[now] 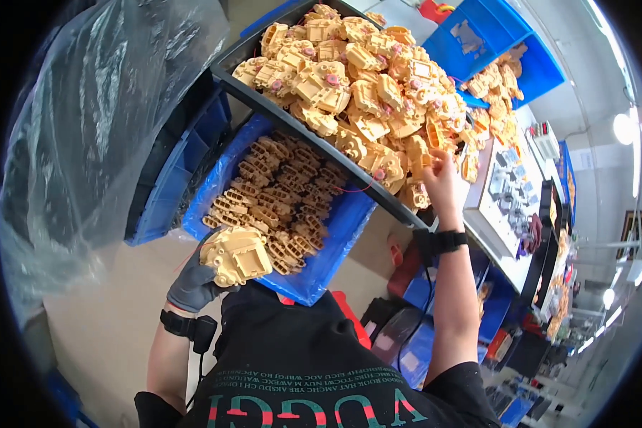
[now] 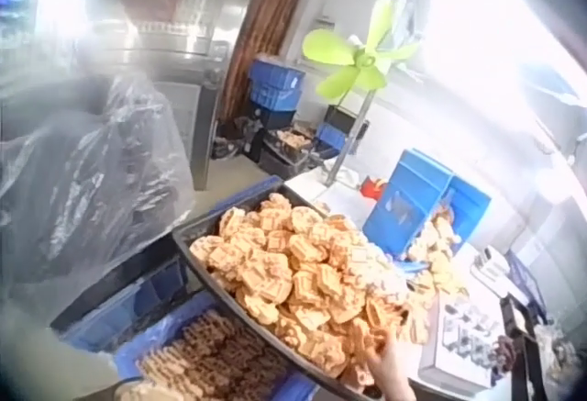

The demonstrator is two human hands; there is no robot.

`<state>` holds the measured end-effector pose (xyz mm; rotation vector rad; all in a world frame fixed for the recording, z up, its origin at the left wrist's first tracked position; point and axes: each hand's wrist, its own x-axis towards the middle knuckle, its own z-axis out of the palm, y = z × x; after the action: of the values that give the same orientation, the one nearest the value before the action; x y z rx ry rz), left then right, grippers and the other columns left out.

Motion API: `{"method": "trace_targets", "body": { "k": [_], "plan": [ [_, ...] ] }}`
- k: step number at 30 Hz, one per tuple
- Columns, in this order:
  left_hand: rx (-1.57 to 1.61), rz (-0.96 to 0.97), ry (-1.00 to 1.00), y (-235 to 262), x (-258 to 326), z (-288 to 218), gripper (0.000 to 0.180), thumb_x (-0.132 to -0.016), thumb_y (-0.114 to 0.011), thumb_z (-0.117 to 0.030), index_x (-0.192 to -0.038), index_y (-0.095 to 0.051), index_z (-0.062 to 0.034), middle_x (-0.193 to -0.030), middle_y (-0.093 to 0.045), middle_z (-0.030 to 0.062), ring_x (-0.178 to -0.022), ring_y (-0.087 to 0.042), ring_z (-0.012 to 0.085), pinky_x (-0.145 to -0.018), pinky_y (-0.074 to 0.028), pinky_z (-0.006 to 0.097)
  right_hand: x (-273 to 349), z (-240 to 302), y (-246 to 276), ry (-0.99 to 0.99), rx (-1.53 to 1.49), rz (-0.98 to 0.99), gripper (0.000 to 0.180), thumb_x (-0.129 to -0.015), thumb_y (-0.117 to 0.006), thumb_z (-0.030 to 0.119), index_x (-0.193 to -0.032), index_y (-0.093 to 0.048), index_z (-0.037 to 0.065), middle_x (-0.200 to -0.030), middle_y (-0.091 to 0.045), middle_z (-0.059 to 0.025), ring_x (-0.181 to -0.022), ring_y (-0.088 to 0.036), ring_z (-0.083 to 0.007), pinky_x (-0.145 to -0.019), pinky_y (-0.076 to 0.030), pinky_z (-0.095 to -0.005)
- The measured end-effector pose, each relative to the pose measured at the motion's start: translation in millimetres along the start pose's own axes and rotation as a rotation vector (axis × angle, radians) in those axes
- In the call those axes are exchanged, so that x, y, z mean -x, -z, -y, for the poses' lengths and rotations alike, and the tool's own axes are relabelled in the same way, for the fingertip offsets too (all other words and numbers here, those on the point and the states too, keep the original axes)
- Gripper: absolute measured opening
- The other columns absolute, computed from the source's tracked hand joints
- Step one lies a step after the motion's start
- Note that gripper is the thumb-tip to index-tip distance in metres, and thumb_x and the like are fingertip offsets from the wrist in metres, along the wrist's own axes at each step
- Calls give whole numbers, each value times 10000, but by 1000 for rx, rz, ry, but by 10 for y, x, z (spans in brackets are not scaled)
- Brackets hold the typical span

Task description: Sorting waffle-patterned snacks and arranging them into blue plastic crates in a production facility.

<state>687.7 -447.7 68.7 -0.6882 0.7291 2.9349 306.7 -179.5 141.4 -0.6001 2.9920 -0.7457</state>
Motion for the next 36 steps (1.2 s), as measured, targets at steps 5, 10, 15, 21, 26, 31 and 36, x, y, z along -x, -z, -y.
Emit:
{"method": "trace_targets", "body": {
  "k": [5, 10, 15, 21, 26, 31, 36],
  "plan": [
    [3, -115, -235, -744, -62, 444, 851, -744, -741, -276, -1438, -301, -53, -1385, -455, 142, -1221, -521, 267, -899, -534, 362, 191, 35, 336, -136, -784, 167, 349, -896, -529, 74, -1241, -505, 29, -902, -612, -27, -773, -575, -99, -689, -492, -246],
    [123, -210, -427, -1148, -304, 910, 763, -764, -704, -197, -1415, -339, -41, -1352, -474, 122, -1229, -506, 247, -985, -470, 361, 792, 225, 378, -168, -1000, 611, 348, -905, -477, 90, -1245, -489, 13, -1110, -583, -44, -938, -565, -100, -826, -462, -253],
    [-178, -405, -663, -1328, -418, 1076, 723, -794, -685, -186, -1401, -332, -16, -1325, -482, 119, -1208, -509, 234, -1002, -444, 345, 1115, 459, 58, -135, -1060, 828, 306, -897, -508, 14, -1196, -441, 11, -1054, -574, -62, -935, -558, -105, -806, -473, -251],
    [-558, -614, -942, -1236, -428, 1197, 779, -762, -721, -126, -1400, -295, 11, -1338, -453, 158, -1227, -486, 240, -1015, -423, 361, 1306, 781, -149, -114, -1160, 928, 309, -930, -544, 41, -1195, -388, 16, -1099, -576, -91, -995, -576, -121, -843, -507, -271],
    [-904, -715, -1067, -1099, -398, 1126, 786, -783, -734, -181, -1401, -291, 15, -1334, -447, 177, -1208, -506, 263, -1012, -426, 367, 1317, 896, -198, -76, -1059, 971, 308, -933, -534, 31, -1201, -384, 12, -1118, -565, -90, -1007, -574, -126, -857, -507, -279],
    [-522, -680, -945, -950, -270, 957, 800, -787, -750, -240, -1397, -300, 16, -1330, -465, 164, -1218, -501, 254, -1013, -427, 359, 1129, 936, -78, -50, -977, 1039, 327, -952, -460, 24, -1272, -392, 18, -1130, -567, -77, -978, -572, -123, -803, -498, -263],
    [-466, -610, -917, -793, -167, 919, 786, -788, -739, -218, -1401, -300, 6, -1332, -467, 156, -1227, -497, 257, -1024, -420, 364, 1026, 1041, 63, -173, -897, 1088, 349, -957, -460, 67, -1299, -400, 30, -1113, -583, -67, -980, -584, -132, -809, -494, -279]
  ]
}}
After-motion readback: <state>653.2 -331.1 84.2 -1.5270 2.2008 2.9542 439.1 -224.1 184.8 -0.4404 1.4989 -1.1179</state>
